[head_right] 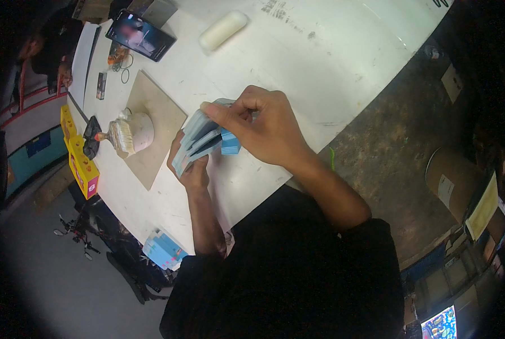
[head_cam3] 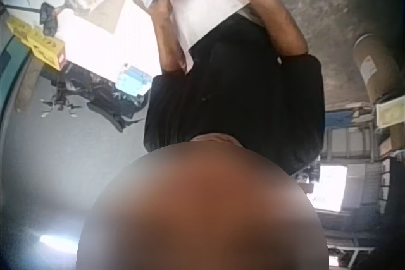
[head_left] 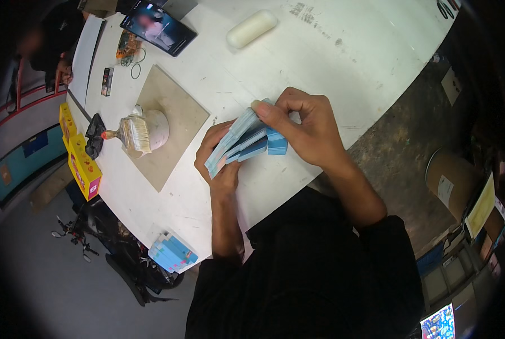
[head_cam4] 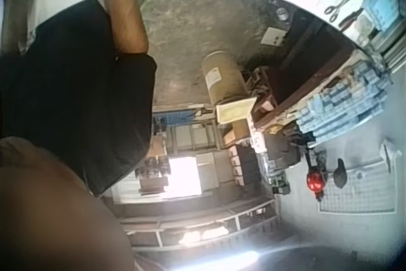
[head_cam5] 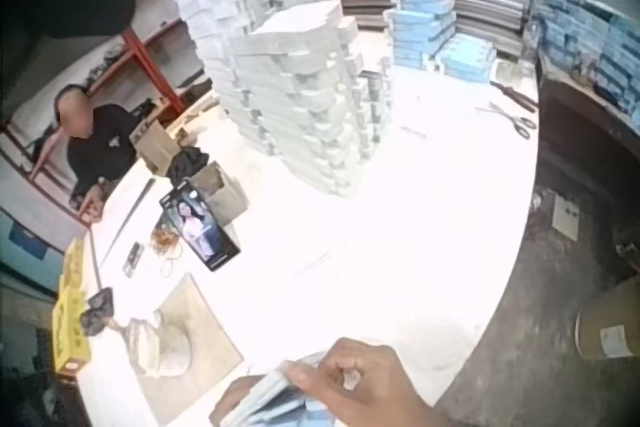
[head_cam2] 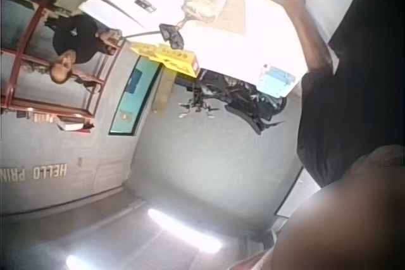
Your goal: The person aligns and stacks light blue paper sections, then rubs the spine area with a white cylindrical tool. They apply a white paste along the spine using a brush and press the sections together, preparing the book block for binding.
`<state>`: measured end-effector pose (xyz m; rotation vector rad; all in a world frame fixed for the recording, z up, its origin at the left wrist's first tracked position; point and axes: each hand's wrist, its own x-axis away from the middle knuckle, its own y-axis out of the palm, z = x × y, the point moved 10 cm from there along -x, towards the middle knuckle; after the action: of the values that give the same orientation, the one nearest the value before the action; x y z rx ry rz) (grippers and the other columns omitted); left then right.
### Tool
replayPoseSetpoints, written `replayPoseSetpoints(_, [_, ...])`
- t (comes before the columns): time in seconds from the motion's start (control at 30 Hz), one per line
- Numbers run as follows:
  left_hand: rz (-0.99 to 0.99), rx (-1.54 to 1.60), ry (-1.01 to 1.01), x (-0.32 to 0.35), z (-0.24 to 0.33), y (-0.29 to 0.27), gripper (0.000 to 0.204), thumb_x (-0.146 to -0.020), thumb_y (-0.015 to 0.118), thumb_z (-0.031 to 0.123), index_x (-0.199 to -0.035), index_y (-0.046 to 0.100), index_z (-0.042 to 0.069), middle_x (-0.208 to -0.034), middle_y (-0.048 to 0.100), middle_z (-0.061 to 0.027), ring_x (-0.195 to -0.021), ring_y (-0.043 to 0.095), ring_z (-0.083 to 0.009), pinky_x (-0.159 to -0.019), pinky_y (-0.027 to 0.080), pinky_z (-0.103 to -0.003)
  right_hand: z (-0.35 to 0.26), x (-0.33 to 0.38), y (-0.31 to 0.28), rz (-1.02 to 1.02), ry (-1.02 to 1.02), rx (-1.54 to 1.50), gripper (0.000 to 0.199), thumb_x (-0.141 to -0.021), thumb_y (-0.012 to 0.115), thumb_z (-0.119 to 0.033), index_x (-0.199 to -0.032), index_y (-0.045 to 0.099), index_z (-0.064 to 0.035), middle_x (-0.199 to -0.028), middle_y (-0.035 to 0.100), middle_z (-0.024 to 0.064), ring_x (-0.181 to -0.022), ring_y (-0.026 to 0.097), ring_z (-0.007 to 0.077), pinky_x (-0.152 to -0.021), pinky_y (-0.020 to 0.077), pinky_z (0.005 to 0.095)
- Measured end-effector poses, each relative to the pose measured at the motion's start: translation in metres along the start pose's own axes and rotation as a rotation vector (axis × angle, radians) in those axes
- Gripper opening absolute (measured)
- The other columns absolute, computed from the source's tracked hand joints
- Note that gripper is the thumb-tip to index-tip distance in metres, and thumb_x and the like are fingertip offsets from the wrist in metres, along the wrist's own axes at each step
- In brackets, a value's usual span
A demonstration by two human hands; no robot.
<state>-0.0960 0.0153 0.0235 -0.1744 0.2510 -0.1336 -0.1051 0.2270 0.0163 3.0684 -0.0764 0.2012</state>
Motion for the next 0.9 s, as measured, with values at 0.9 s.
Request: replayPoseSetpoints(0.9, [-0.053, 0.050, -0.061, -0.006, -0.007, 0.000, 0.062, -0.083, 0.088, 0.032, -0.128, 0.068, -0.005, -0.120, 0.074, -0.0217, -0.109, 0.071, -0.0301, -0.096, 0.054, -0.039, 0.003, -0.012, 0.004, -0.039, -0.028, -0.170, 0.032, -0.097, 0.080, -0.029, -0.085, 0.076, 0.0011, -0.067, 0.065, 0.0045, -0.059, 0.056, 0.0075, -0.050, 0.0391, 0.0237])
